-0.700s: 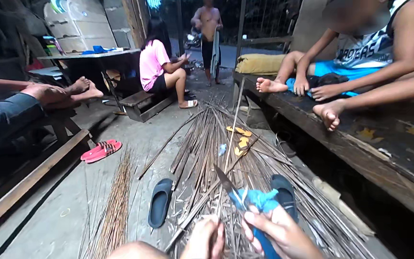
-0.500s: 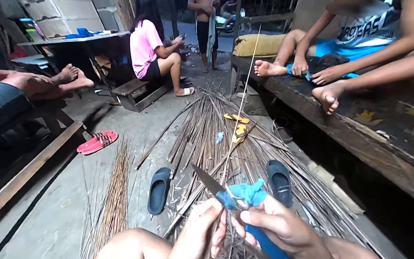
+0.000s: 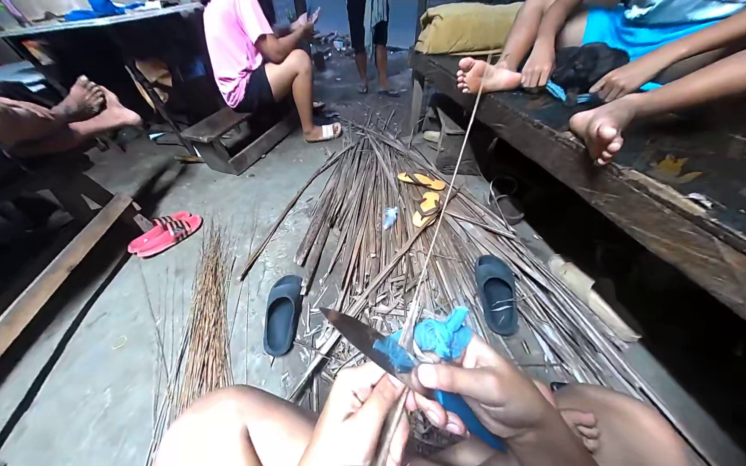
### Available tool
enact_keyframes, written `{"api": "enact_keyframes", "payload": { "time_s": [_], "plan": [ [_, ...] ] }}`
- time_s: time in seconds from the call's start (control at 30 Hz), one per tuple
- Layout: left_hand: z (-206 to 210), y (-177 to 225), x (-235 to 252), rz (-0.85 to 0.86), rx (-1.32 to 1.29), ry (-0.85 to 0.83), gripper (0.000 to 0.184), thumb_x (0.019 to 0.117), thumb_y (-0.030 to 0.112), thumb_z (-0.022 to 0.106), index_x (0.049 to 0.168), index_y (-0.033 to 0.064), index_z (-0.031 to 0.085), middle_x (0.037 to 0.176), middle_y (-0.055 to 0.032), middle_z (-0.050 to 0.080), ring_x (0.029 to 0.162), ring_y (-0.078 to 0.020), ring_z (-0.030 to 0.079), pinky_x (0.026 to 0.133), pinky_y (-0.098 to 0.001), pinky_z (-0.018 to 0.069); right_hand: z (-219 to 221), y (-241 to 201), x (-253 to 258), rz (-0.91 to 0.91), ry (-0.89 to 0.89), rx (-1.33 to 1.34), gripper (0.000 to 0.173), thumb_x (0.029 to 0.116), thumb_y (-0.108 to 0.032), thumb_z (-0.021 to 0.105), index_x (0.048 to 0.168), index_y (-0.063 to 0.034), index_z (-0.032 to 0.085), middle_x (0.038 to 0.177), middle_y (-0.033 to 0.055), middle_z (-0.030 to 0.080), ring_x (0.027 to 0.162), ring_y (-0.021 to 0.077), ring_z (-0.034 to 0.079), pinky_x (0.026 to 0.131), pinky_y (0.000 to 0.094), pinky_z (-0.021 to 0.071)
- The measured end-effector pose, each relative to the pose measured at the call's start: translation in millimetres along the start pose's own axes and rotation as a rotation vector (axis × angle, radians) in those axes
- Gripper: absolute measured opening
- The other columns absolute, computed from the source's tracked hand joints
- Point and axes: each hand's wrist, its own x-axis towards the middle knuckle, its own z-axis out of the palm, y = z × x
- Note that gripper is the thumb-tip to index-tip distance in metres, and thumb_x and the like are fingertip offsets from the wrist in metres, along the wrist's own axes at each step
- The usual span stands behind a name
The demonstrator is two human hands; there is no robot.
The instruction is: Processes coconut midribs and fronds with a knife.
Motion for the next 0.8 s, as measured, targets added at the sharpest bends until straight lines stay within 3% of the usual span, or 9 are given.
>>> {"api": "enact_keyframes", "payload": {
  "time_s": [0.17,0.3,0.37,0.43,0.5,0.6,0.67,0.8],
  "plan": [
    [-1,3,1,-0.068,-0.006,0.0,0.036,0.107,0.009,0.036,0.087,0.014,0.065,0.055,0.0156,0.055,0.045,0.0078,0.05,0.042,-0.0099,0.0414,2,4,5,-0.055,0.094,-0.054,0.013,0.0966,-0.004,0.059,0.093,-0.0155,0.063,0.073,-0.0053,0.071,0.057,-0.0013,0.064,0.051,0.0122,0.051],
    [4,5,-8,-0.101,0.073,0.012,0.034,0.1057,0.007,0.037,0.084,0.0136,0.062,0.054,0.016,0.053,0.045,0.0085,0.048,0.043,-0.0098,0.0383,-11,-11,11,-0.165,0.436,-0.131,0.018,0.098,-0.001,0.043,0.103,-0.0053,0.059,0.065,-0.0064,0.064,0.049,-0.0015,0.057,0.046,0.0123,0.0475],
    [4,5,-10,-0.112,0.061,-0.008,0.033,0.106,0.008,0.037,0.085,0.0138,0.062,0.054,0.016,0.053,0.045,0.0086,0.048,0.043,-0.0099,0.038,-27,-23,7,-0.21,0.506,-0.132,0.024,0.0973,-0.001,0.04,0.109,-0.0023,0.061,0.063,-0.0063,0.061,0.047,-0.0007,0.054,0.044,0.0128,0.0462],
    [2,2,-4,-0.141,0.007,-0.015,0.035,0.1065,0.012,0.035,0.084,0.0168,0.062,0.053,0.0167,0.053,0.044,0.0085,0.048,0.042,-0.0097,0.039,-29,-24,-3,-0.158,0.374,-0.13,0.023,0.0951,-0.006,0.049,0.11,-0.0073,0.066,0.066,-0.0088,0.064,0.049,-0.0026,0.056,0.045,0.0119,0.0465],
    [-1,-2,0,-0.159,-0.054,-0.034,0.038,0.1069,0.016,0.033,0.083,0.0197,0.062,0.053,0.0171,0.052,0.043,0.0083,0.049,0.041,-0.0098,0.0398,-24,-15,-8,-0.043,0.135,-0.121,0.01,0.0974,-0.013,0.06,0.106,-0.0156,0.066,0.074,-0.0105,0.07,0.056,-0.0044,0.062,0.05,0.0104,0.0499],
    [-2,-6,-1,-0.146,-0.102,-0.057,0.038,0.1065,0.015,0.035,0.081,0.021,0.062,0.055,0.0171,0.052,0.045,0.0089,0.048,0.042,-0.0096,0.0392,-15,1,-2,0.079,-0.092,-0.051,0.009,0.0987,-0.015,0.061,0.093,-0.0204,0.065,0.077,-0.0104,0.071,0.058,-0.0057,0.062,0.051,0.0103,0.0494],
    [-3,-8,-4,-0.136,-0.107,-0.033,0.039,0.1029,0.01,0.036,0.077,0.0204,0.063,0.052,0.0168,0.052,0.043,0.009,0.048,0.04,-0.0095,0.0377,-11,6,1,0.099,-0.107,-0.018,0.012,0.0973,-0.011,0.061,0.09,-0.0205,0.063,0.075,-0.0094,0.071,0.057,-0.0047,0.062,0.051,0.0109,0.0494],
    [-5,-7,-4,-0.11,-0.007,-0.03,0.037,0.1063,0.012,0.036,0.08,0.0192,0.06,0.054,0.0177,0.05,0.043,0.01,0.047,0.04,-0.0083,0.0379,-9,10,5,0.087,0.0,0.025,0.01,0.0944,-0.006,0.061,0.094,-0.0163,0.063,0.072,-0.0059,0.071,0.054,-0.001,0.063,0.049,0.0128,0.0502]
  ]
}}
